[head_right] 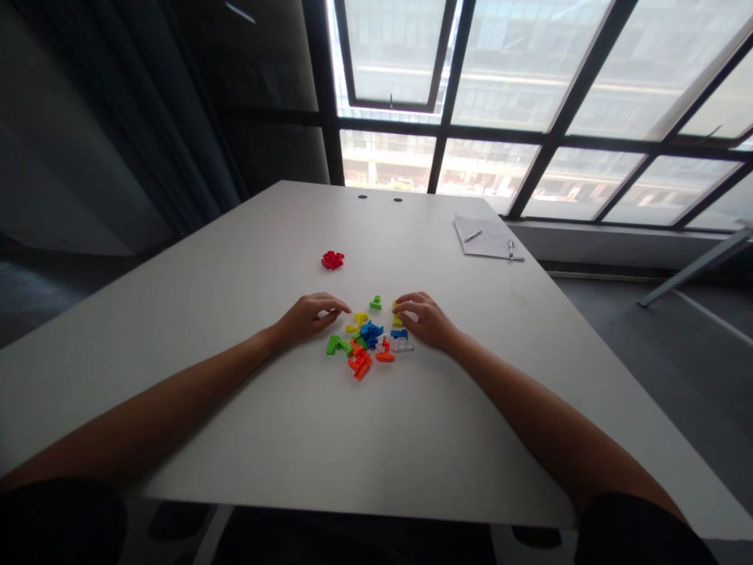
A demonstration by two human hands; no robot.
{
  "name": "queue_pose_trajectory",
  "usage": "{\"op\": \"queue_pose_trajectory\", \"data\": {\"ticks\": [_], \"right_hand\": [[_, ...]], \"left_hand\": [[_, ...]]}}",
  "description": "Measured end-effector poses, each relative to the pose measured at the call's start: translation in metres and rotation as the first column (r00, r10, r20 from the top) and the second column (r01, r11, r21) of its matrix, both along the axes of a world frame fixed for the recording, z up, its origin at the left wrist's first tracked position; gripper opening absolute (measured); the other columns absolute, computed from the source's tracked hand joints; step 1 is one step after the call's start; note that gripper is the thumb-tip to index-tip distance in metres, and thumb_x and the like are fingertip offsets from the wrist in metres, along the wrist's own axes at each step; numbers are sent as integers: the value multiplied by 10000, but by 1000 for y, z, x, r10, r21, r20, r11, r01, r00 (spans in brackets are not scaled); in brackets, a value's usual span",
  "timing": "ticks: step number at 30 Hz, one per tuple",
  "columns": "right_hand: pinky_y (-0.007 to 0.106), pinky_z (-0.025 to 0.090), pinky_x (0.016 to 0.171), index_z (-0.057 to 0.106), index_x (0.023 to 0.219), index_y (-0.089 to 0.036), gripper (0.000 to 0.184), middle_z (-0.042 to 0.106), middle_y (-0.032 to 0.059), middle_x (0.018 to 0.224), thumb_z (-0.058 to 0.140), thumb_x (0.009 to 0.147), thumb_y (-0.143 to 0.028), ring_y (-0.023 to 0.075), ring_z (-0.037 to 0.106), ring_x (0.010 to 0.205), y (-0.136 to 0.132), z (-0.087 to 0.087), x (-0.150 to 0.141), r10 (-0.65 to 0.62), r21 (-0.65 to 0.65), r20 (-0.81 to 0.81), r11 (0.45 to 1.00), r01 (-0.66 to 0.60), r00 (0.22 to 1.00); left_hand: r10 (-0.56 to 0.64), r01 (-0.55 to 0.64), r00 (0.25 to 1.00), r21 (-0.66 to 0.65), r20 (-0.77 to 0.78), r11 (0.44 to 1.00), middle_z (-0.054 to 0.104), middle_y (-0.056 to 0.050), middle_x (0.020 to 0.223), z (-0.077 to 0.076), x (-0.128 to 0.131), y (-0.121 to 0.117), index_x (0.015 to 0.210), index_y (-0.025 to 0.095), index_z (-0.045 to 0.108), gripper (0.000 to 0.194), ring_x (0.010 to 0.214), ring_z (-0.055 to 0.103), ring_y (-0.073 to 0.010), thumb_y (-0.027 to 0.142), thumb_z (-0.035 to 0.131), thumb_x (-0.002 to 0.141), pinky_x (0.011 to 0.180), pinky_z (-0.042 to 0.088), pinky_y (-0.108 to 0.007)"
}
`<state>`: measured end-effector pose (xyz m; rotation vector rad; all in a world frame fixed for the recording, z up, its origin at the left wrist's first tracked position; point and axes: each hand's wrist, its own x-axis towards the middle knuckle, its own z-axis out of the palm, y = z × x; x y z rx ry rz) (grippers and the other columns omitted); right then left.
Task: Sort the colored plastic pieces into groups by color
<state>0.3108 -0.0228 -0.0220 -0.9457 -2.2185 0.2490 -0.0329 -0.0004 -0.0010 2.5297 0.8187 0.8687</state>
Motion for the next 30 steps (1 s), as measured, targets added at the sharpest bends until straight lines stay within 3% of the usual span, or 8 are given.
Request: {"op": "queue_pose_trajectory", "data": {"ticks": [8,17,23,30], "right_hand": [[511,576,992,807,1058,-271,186,778,101,1180,630,1009,-303,278,713,1096,4,-6,1,-140,6,-31,990,140,990],[514,557,1001,784,1090,-254,160,787,99,1176,698,964,-303,290,709,1089,9,-4,1,-171,7,35,985,171,985],[521,548,1009,768,1148,-228,218,797,115,1133,665,979,-321,298,716,1056,63,-6,1,-251,15,88,968,250,964],[499,525,1056,721,1268,-193,308,781,127,1223,653,982,-285,310,693,1138,136,-5,-27,-296,-26,175,952,305,939]], "left_hand": [[8,-8,1000,0,3,1000,802,-74,1064,-1,1,1,1096,239,820,285,878,731,-181,282,550,1015,745,592,-283],[-1,1,999,4,37,1000,808,-73,1074,-2,2,3,1077,233,818,279,904,744,-183,269,550,1011,728,593,-282],[7,-7,998,-2,60,1000,812,-74,1056,-1,3,3,1048,230,822,282,912,747,-185,256,546,997,746,600,-289],[11,-10,999,-4,31,1000,816,-58,1062,-2,2,3,1054,240,822,276,960,744,-199,231,554,989,788,592,-305]]}}
